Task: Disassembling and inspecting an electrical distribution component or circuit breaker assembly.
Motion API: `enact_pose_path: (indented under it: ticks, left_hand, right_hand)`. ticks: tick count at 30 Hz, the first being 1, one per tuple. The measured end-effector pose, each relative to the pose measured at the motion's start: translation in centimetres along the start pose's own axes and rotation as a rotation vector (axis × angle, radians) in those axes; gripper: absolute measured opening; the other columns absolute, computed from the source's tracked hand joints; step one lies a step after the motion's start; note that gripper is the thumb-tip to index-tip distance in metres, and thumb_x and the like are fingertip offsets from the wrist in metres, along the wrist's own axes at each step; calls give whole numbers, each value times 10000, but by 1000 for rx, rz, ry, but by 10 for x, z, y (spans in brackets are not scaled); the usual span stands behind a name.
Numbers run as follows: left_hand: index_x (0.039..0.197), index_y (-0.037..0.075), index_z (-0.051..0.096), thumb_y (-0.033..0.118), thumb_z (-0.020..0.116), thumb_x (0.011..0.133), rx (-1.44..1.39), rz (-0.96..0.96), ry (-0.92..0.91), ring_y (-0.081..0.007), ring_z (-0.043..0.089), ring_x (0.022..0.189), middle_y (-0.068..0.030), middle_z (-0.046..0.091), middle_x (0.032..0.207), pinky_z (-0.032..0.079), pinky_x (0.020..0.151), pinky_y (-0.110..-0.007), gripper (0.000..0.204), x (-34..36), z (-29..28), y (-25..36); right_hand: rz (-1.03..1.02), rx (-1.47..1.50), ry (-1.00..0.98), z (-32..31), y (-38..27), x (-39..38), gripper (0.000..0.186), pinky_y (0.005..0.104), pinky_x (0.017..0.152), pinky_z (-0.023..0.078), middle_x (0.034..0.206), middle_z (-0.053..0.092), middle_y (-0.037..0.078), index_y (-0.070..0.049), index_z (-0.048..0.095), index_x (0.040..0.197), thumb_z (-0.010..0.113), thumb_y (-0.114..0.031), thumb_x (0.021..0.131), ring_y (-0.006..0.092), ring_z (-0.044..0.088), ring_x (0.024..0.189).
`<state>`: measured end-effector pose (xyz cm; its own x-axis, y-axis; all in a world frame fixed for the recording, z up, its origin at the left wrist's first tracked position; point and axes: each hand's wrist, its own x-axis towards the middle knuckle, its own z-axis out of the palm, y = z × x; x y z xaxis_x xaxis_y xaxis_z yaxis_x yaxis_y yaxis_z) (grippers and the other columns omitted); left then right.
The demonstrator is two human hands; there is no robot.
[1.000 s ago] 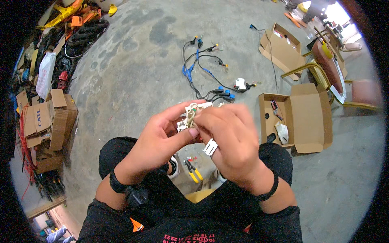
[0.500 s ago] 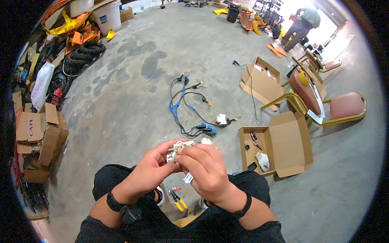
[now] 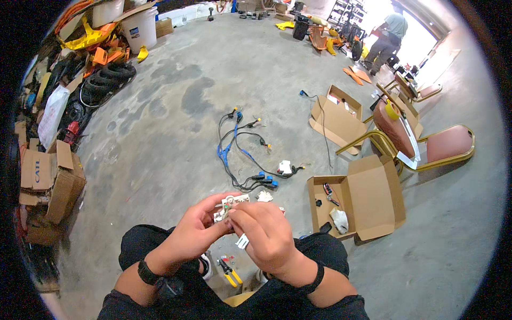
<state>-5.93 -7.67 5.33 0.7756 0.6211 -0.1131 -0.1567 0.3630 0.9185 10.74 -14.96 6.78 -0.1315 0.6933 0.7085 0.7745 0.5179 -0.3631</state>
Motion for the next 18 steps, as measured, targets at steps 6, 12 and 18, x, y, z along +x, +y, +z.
enact_pose_path:
  ticks: [6, 12, 18]
  left_hand:
    - [1457, 17, 408, -19, 599, 959, -35, -25, -28, -150, 604, 1138, -91, 604, 1279, 521, 975, -322, 534, 2, -4, -6]
    - [1476, 23, 386, -8, 606, 958, -88, -33, -50, -157, 604, 1146, -94, 596, 1294, 522, 983, -327, 563, 1, -2, -5]
    - [1468, 13, 391, 19, 601, 972, -89, -59, -26, -168, 597, 1165, -99, 585, 1310, 526, 993, -342, 539, -4, 0, 3]
  right_hand:
    - [-6, 28, -40, -1, 0, 1, 324, 406, 765, 518, 1004, 680, 150, 25, 654, 1034, 711, 32, 715, 305, 657, 870]
    - [12, -15, -36, -5, -2, -1, 317, 407, 799, 511, 1007, 679, 123, -5, 671, 1008, 739, 18, 699, 302, 641, 893]
    - [16, -13, 13, -9, -3, 0, 320, 408, 827, 524, 1010, 677, 117, -14, 675, 998, 757, 27, 691, 319, 639, 924]
